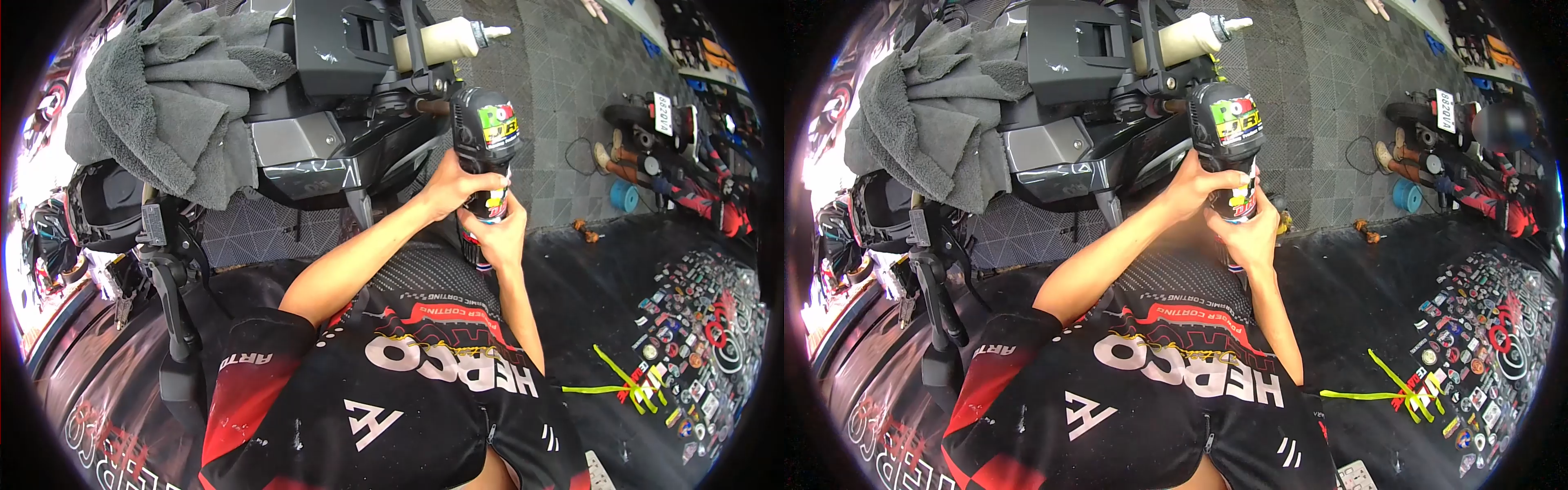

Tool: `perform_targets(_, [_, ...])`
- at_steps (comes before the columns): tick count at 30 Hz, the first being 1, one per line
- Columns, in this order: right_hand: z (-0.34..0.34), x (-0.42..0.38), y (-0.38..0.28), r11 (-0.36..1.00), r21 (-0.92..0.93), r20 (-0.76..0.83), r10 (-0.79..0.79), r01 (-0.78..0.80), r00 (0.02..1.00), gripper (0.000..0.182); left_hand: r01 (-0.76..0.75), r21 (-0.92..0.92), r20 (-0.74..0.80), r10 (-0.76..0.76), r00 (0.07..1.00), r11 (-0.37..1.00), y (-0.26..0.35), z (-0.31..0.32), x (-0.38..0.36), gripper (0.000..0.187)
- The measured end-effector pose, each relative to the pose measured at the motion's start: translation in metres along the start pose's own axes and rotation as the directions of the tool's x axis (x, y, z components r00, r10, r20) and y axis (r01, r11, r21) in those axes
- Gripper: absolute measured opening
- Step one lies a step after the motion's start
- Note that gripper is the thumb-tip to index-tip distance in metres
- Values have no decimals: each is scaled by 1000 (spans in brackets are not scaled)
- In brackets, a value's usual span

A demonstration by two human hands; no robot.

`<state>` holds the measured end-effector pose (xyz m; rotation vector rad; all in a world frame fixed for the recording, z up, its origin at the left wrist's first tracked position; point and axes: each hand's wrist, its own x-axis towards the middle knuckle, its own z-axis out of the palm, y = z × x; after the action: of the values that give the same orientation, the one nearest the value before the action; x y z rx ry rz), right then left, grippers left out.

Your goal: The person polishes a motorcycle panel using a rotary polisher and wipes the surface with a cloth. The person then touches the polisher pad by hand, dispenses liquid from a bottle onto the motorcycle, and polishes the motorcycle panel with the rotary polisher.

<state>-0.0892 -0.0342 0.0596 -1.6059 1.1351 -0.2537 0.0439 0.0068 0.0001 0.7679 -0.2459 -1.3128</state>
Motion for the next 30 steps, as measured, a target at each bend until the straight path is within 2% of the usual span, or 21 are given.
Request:
perform_targets(1, [-1,0,-4,1000,-17,8,15,-15,1000,49,-3,-18,11,3,1000,1000,2,0,0,36])
perform_targets(4, [1,0,4,990,-79,-37,-118,115,992,53,-24,-54,49,27,998,998,3,-1,-2,37])
perform_targets(7, [2,-2,-1,989,-102,-39,-109,105,993,57,-13,-64,59,16,998,998,7,-1,-6,43])
perform_targets(10, [1,-4,3,996,-24,-10,-90,89,996,44,-10,-5,47,11,999,1000,2,-1,-7,43])
perform_targets(16, [-8,-2,7,999,35,81,26,-29,996,42,2,114,-29,1,1000,994,-3,1,-8,41])
perform_targets(19, [-5,0,17,997,30,51,-79,77,996,45,3,126,-36,2,999,992,-4,1,-10,42])
perform_targets(22, [-6,-4,7,996,81,91,26,-34,996,45,18,140,-47,-11,999,990,-2,2,-14,43])
perform_targets(28, [-7,-5,10,995,89,138,-52,40,989,45,-2,49,-126,8,992,999,3,10,-25,38])
perform_targets(30, [-7,-2,16,995,94,125,-51,40,991,44,6,89,-111,4,994,996,2,9,-22,38])
